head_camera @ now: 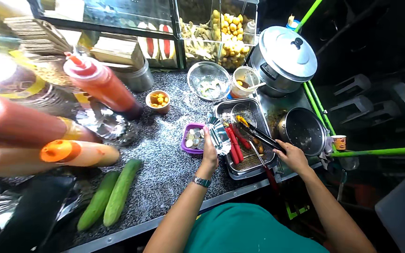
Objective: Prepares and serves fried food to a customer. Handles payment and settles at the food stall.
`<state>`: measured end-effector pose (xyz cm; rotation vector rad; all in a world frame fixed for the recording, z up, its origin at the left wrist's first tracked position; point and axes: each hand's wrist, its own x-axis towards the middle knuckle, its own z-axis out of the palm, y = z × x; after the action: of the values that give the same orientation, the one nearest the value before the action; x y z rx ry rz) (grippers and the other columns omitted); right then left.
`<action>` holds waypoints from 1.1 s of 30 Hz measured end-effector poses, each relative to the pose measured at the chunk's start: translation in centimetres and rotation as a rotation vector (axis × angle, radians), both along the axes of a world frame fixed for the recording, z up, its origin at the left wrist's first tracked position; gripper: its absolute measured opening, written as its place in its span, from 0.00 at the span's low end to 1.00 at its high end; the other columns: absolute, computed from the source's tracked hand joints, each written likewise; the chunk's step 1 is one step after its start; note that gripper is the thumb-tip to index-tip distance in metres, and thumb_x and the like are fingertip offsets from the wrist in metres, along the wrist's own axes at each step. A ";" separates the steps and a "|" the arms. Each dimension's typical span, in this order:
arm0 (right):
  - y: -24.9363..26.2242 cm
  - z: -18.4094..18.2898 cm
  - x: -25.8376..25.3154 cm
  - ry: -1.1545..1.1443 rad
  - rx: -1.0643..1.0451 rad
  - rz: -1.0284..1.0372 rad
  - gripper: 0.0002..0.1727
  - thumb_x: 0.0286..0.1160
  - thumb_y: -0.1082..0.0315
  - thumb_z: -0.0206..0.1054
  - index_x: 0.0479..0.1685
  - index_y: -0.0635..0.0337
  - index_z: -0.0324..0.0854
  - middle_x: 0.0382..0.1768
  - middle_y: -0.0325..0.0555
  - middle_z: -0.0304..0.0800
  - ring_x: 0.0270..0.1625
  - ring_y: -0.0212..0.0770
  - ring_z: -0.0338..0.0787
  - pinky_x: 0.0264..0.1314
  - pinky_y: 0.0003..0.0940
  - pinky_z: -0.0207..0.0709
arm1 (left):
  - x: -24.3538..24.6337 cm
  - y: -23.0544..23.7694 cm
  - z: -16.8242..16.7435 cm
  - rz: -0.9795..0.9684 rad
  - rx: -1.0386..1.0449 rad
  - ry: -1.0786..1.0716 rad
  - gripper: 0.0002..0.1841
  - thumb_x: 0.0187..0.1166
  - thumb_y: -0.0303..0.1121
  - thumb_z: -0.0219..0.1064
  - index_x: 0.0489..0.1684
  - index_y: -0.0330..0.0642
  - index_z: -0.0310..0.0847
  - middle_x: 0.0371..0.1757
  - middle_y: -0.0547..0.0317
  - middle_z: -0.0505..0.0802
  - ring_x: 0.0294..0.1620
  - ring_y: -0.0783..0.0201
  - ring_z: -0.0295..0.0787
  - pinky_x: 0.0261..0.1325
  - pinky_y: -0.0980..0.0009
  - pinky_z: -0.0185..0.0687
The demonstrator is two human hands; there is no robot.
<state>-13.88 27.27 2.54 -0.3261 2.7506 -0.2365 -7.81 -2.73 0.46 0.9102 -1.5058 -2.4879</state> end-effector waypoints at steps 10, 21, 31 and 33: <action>-3.8 9.4 4.2 -0.090 -0.237 0.083 0.32 0.85 0.45 0.61 0.83 0.52 0.76 0.69 0.53 0.88 0.71 0.51 0.87 0.76 0.55 0.75 | -1.3 2.1 -0.8 0.049 0.010 0.104 0.40 0.89 0.63 0.22 0.91 0.49 0.54 0.87 0.53 0.69 0.86 0.61 0.64 0.85 0.55 0.63; -3.2 7.3 8.1 0.083 -0.041 -0.140 0.43 0.80 0.46 0.69 0.88 0.64 0.65 0.62 0.69 0.86 0.57 0.69 0.89 0.60 0.70 0.77 | 0.9 -0.7 0.8 0.170 0.391 0.193 0.38 0.88 0.65 0.22 0.75 0.54 0.71 0.56 0.55 0.91 0.54 0.60 0.90 0.53 0.60 0.88; -10.6 0.3 6.7 0.245 -0.237 -0.036 0.60 0.61 0.42 0.80 0.89 0.72 0.57 0.83 0.75 0.64 0.84 0.78 0.65 0.82 0.73 0.58 | 8.9 -6.5 3.3 0.196 0.492 0.165 0.37 0.92 0.58 0.21 0.72 0.40 0.70 0.49 0.46 0.91 0.49 0.54 0.93 0.50 0.59 0.91; -14.8 1.6 5.7 0.250 -0.373 0.093 0.54 0.66 0.43 0.76 0.87 0.72 0.61 0.83 0.75 0.64 0.84 0.76 0.65 0.83 0.69 0.60 | 11.1 -8.3 4.1 0.224 0.490 0.175 0.37 0.93 0.56 0.22 0.73 0.39 0.69 0.52 0.45 0.91 0.51 0.53 0.92 0.52 0.58 0.91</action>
<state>-8.22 12.45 4.17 -0.6170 2.9141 -0.7331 3.31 -11.02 4.51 0.8303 -0.7063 -2.7189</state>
